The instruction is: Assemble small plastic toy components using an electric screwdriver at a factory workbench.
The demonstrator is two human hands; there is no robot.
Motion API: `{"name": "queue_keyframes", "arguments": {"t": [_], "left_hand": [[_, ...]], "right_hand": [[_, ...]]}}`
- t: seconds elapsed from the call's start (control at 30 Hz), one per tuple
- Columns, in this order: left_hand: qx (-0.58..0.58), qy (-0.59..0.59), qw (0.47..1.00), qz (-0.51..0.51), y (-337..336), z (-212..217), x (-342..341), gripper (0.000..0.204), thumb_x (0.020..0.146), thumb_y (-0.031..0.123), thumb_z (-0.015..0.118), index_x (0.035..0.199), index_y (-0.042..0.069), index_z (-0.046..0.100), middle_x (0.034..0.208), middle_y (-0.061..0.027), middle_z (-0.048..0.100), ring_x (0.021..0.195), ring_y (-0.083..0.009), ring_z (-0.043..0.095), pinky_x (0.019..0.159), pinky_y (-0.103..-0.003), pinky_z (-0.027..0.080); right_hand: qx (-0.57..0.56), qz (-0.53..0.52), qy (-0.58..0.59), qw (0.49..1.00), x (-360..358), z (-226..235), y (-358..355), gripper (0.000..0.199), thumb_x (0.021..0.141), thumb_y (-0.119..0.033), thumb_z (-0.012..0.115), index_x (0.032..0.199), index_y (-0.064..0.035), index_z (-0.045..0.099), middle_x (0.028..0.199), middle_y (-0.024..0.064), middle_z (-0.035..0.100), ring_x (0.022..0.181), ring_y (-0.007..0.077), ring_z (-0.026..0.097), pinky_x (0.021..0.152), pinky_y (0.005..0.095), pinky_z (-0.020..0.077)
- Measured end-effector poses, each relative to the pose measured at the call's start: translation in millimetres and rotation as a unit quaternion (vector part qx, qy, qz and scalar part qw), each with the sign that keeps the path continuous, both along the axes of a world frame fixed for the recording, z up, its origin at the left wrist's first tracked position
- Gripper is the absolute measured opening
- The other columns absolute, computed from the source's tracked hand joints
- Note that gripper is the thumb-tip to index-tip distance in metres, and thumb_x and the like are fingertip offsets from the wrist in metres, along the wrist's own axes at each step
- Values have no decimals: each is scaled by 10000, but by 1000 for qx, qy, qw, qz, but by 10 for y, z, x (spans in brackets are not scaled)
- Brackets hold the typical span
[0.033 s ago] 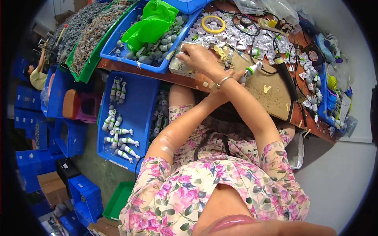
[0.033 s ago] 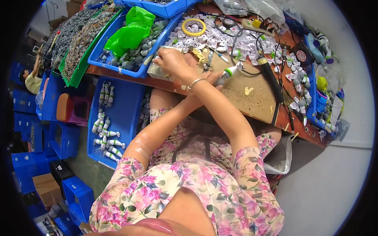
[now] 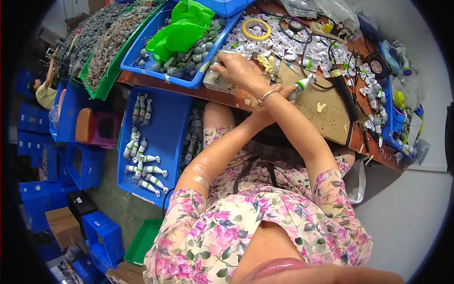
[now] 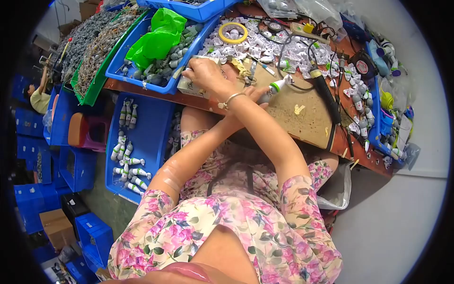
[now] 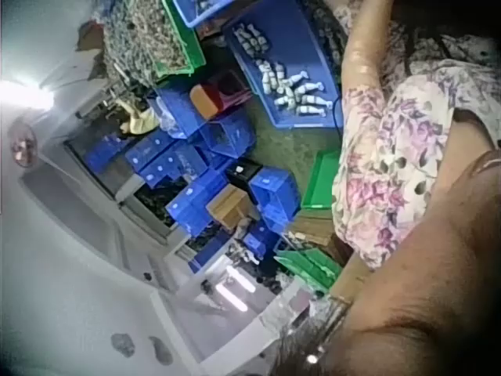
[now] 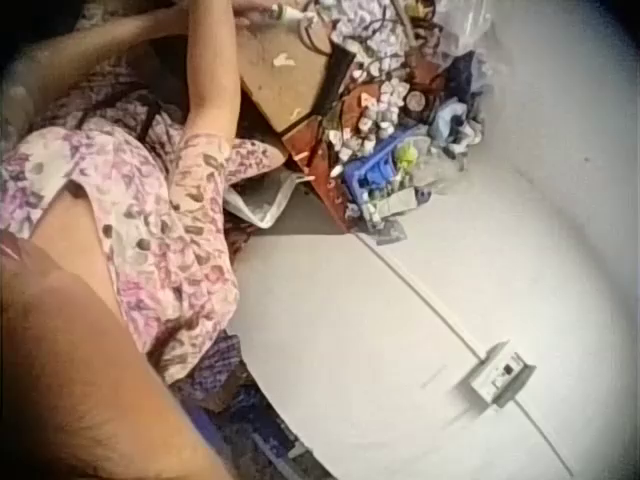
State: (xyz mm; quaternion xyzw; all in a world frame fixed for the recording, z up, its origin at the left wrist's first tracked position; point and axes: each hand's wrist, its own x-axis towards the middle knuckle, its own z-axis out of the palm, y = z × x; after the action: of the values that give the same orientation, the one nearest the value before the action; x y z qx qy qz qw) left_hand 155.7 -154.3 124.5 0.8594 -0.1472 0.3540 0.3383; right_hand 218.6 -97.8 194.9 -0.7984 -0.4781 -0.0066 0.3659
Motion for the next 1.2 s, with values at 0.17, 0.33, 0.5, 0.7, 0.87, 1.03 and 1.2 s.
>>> {"name": "queue_keyframes", "arguments": {"t": [0.17, 0.33, 0.5, 0.7, 0.87, 1.03, 1.2], "left_hand": [[-18, 72, 996, -49, -52, -24, 78, 439, 827, 222, 631, 1217, 63, 506, 954, -184, 511, 866, -362, 494, 744, -429, 421], [-50, 87, 994, -38, 53, 32, 149, 455, 826, 139, 625, 1247, 45, 482, 1033, -161, 501, 913, -310, 481, 841, -405, 396], [-141, 58, 986, -61, 157, 52, 13, 379, 804, 121, 626, 1155, 20, 523, 1027, -156, 516, 951, -288, 499, 866, -385, 398], [-52, 132, 990, 25, -242, -44, 149, 573, 700, 144, 692, 1192, -19, 448, 1097, -237, 493, 1019, -401, 493, 921, -456, 404], [41, 182, 976, 108, -286, 115, 99, 552, 715, 206, 685, 1162, -12, 447, 1140, -238, 432, 1070, -394, 439, 888, -443, 415], [11, 164, 986, 37, -200, 210, 212, 430, 715, 166, 665, 1097, 25, 526, 1020, -176, 495, 956, -350, 488, 788, -432, 432], [45, 124, 989, -64, -101, -35, 389, 199, 644, 108, 664, 839, 71, 640, 800, -143, 547, 823, -321, 522, 687, -434, 431]], "right_hand": [[-26, -10, -61, 998, 37, 11, -22, 356, 800, -354, 659, 800, 1, 621, 789, 182, 641, 763, 349, 625, 682, 434, 487], [-27, -45, -100, 994, 28, 125, -49, 389, 772, -395, 670, 789, -8, 640, 800, 169, 653, 795, 326, 654, 685, 420, 524], [68, -65, -175, 980, 68, 246, -460, 329, 784, -339, 643, 700, -28, 578, 732, 168, 591, 729, 320, 607, 630, 425, 492], [-49, -287, -207, 934, 609, 53, -2879, 238, 846, -160, 596, 999, 21, 580, 970, 204, 584, 917, 372, 542, 827, 456, 415], [-126, -348, -346, 862, 1010, -518, -3779, 457, 854, -248, 595, 1192, 30, 463, 1120, 213, 503, 1075, 382, 466, 912, 456, 375], [-146, -307, -122, 933, 825, -420, -3798, 525, 826, -197, 629, 1280, -17, 435, 1148, 207, 514, 1076, 377, 489, 921, 424, 395], [-105, -266, -86, 954, 941, -83, -3485, 412, 904, -289, 547, 1203, -8, 517, 1106, 216, 580, 1042, 364, 546, 897, 419, 407]]}}
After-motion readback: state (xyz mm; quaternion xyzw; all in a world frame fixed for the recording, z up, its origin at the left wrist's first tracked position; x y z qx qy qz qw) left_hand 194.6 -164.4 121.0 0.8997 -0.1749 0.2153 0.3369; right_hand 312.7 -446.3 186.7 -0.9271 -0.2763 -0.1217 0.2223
